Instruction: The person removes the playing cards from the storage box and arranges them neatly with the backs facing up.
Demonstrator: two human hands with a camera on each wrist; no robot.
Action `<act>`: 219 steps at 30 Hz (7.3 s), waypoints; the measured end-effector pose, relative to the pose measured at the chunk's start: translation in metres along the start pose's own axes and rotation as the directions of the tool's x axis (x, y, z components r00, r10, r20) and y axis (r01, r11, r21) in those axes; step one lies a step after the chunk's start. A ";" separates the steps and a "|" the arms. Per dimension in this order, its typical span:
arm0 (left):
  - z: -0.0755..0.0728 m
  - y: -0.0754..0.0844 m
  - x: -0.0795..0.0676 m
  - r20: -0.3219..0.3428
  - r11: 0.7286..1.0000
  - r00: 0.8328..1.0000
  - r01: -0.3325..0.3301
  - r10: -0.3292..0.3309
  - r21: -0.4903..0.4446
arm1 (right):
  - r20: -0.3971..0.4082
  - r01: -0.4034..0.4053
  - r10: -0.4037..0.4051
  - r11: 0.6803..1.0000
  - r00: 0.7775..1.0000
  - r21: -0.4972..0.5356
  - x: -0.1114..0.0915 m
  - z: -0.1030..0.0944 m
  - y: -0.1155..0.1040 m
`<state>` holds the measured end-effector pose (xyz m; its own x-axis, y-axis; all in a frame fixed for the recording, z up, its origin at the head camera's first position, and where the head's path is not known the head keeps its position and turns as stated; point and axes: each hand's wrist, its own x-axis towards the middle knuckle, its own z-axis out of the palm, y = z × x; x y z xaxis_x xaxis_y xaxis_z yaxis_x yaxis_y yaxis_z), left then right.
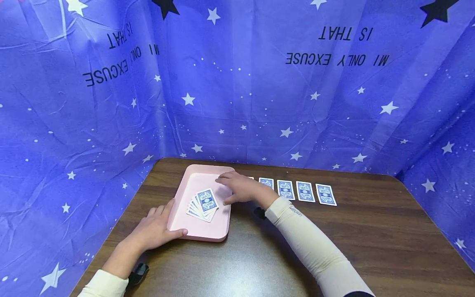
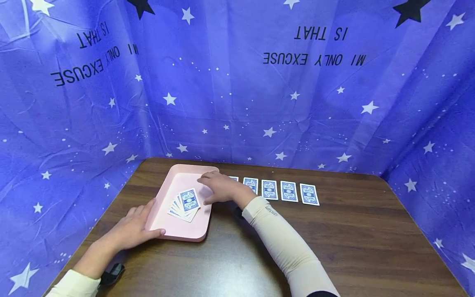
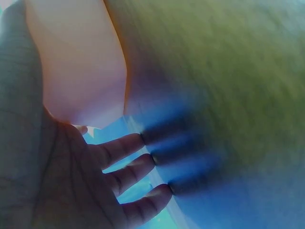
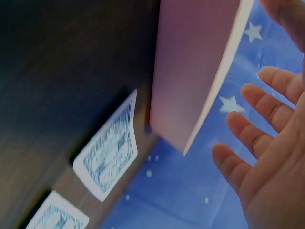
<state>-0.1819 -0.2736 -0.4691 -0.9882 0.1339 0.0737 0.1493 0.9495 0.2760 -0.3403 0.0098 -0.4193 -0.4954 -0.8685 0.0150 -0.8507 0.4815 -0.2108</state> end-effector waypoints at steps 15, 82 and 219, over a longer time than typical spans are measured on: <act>-0.003 0.004 -0.002 0.006 1.000 1.000 0.004 -0.004 -0.014 | 0.077 -0.038 0.036 0.999 0.996 0.017 0.030 0.033 -0.009; -0.002 0.002 -0.001 -0.007 1.000 1.000 -0.002 0.002 0.007 | -0.008 -0.122 0.121 0.991 0.993 -0.053 0.033 0.043 -0.019; 0.001 0.002 0.002 -0.005 1.000 1.000 0.007 -0.007 -0.016 | -0.014 -0.568 0.574 0.814 0.819 0.121 -0.330 -0.016 0.212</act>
<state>-0.1833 -0.2709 -0.4690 -0.9892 0.1255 0.0763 0.1425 0.9459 0.2916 -0.3599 0.4004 -0.4533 -0.8961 -0.4336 -0.0950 -0.3899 0.8712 -0.2984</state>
